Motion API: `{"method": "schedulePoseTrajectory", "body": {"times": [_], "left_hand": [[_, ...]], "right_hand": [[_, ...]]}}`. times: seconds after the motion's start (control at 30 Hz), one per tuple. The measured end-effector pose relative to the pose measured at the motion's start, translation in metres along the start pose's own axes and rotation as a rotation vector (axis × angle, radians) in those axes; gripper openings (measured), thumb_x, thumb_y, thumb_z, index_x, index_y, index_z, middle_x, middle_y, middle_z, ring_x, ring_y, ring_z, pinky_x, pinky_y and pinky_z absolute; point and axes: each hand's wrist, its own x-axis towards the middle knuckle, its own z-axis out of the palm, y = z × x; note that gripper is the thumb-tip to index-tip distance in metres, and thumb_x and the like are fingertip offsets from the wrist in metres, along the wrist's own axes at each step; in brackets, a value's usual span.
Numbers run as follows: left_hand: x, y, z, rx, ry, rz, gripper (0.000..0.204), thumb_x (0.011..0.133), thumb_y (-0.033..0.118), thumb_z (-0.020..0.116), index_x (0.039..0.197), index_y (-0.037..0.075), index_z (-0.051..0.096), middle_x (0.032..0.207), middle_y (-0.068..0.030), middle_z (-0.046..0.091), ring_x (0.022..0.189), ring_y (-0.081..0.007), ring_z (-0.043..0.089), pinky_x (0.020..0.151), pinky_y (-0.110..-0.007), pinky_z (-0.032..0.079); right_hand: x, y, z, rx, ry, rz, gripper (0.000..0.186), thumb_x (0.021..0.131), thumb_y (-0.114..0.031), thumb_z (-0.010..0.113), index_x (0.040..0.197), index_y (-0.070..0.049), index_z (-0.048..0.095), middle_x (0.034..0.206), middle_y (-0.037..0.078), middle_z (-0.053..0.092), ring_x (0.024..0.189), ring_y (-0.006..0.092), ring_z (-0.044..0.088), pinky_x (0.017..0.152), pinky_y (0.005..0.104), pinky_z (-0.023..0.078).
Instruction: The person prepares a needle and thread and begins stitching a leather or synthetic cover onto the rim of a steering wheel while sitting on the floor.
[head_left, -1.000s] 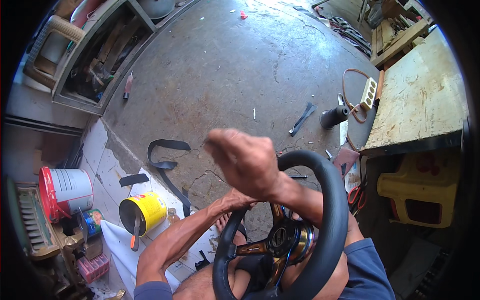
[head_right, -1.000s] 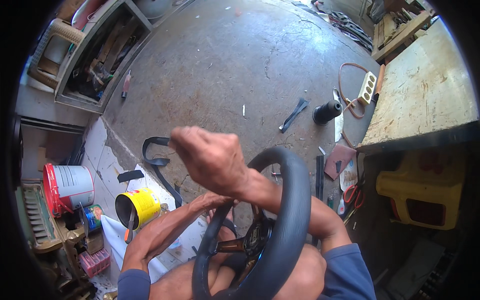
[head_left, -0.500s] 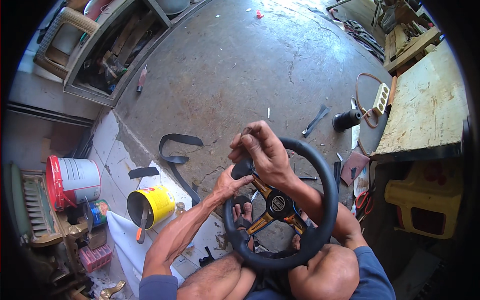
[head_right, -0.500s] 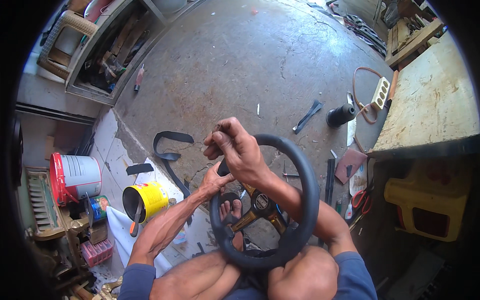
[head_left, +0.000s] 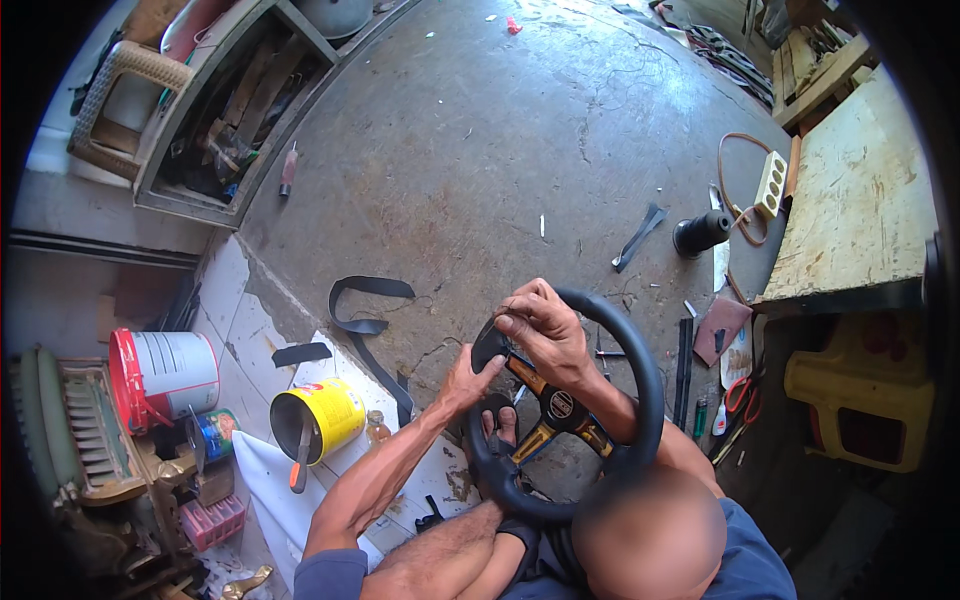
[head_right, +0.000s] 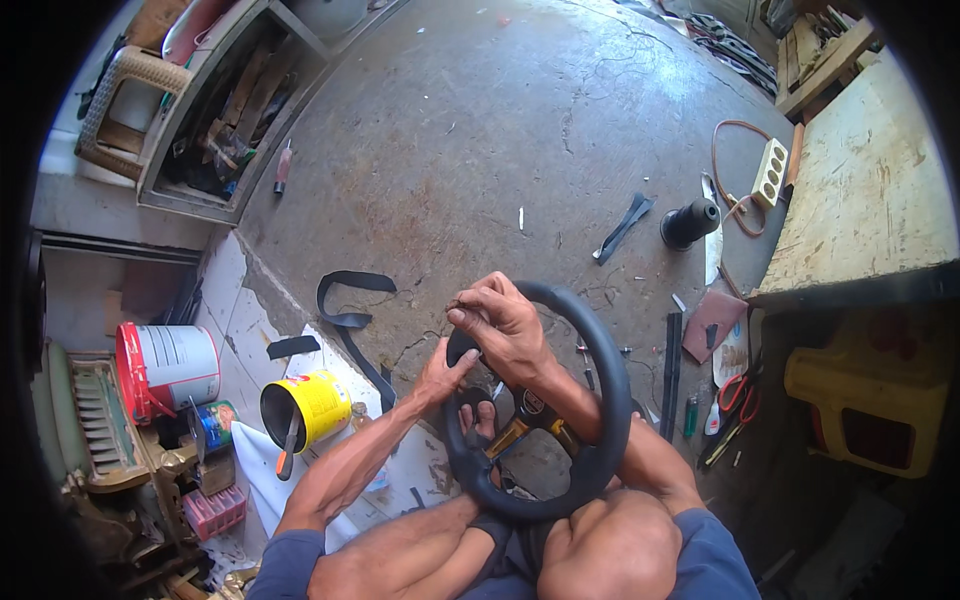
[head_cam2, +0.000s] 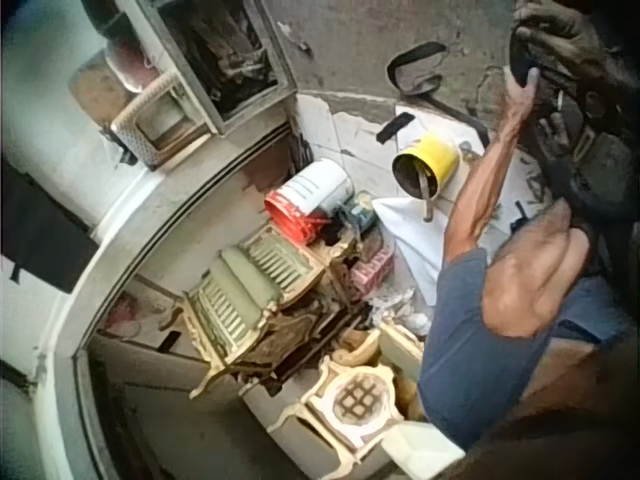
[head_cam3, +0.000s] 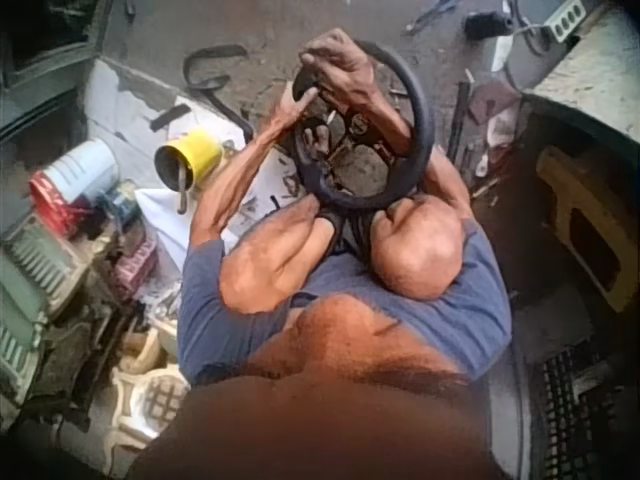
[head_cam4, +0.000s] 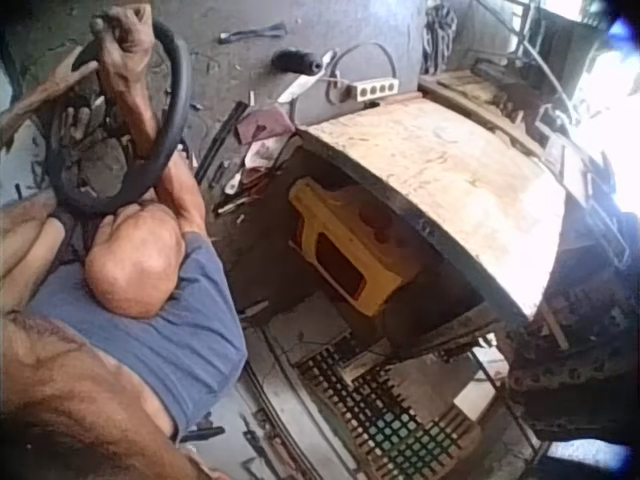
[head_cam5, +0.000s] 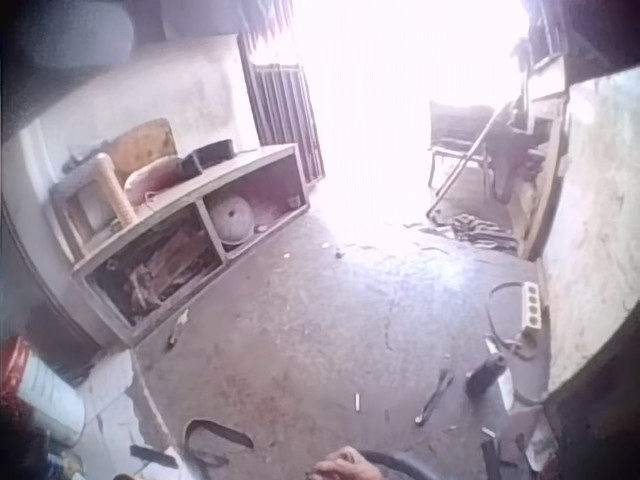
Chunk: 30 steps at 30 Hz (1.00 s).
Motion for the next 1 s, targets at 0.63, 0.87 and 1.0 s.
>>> {"method": "schedulePoseTrajectory", "body": {"times": [0.63, 0.87, 1.0], "left_hand": [[-0.112, 0.101, -0.124, -0.249, 0.390, 0.477, 0.021, 0.106, 0.027, 0.062, 0.099, 0.009, 0.070, 0.082, 0.0063, 0.060, 0.056, -0.0004, 0.039, 0.049, -0.021, 0.030], [-0.277, 0.091, -0.287, 0.286, 1.279, 0.527, 0.022, 0.105, 0.025, 0.060, 0.100, 0.005, 0.069, 0.081, -0.0006, 0.055, 0.068, -0.0126, 0.045, 0.060, -0.030, 0.035], [-0.394, 0.059, -0.413, 1.137, 1.551, 0.178, 0.038, 0.106, 0.032, 0.058, 0.117, -0.001, 0.072, 0.106, -0.0189, 0.070, 0.093, -0.0349, 0.064, 0.084, -0.043, 0.049]], "right_hand": [[-0.020, 0.024, -0.032, 0.085, -0.089, 0.368, 0.031, 0.103, -0.027, 0.065, 0.121, -0.002, 0.071, 0.090, 0.003, 0.068, 0.083, 0.0085, 0.059, 0.071, 0.0271, 0.048], [-0.017, 0.023, -0.033, 0.320, -0.055, 0.517, 0.037, 0.110, -0.032, 0.054, 0.116, 0.001, 0.070, 0.078, -0.002, 0.059, 0.067, 0.0039, 0.050, 0.057, 0.0219, 0.040], [-0.019, 0.026, -0.037, 0.338, -0.039, 0.492, 0.039, 0.110, -0.033, 0.052, 0.115, 0.001, 0.070, 0.077, -0.002, 0.059, 0.065, 0.0035, 0.049, 0.056, 0.0213, 0.039]]}}
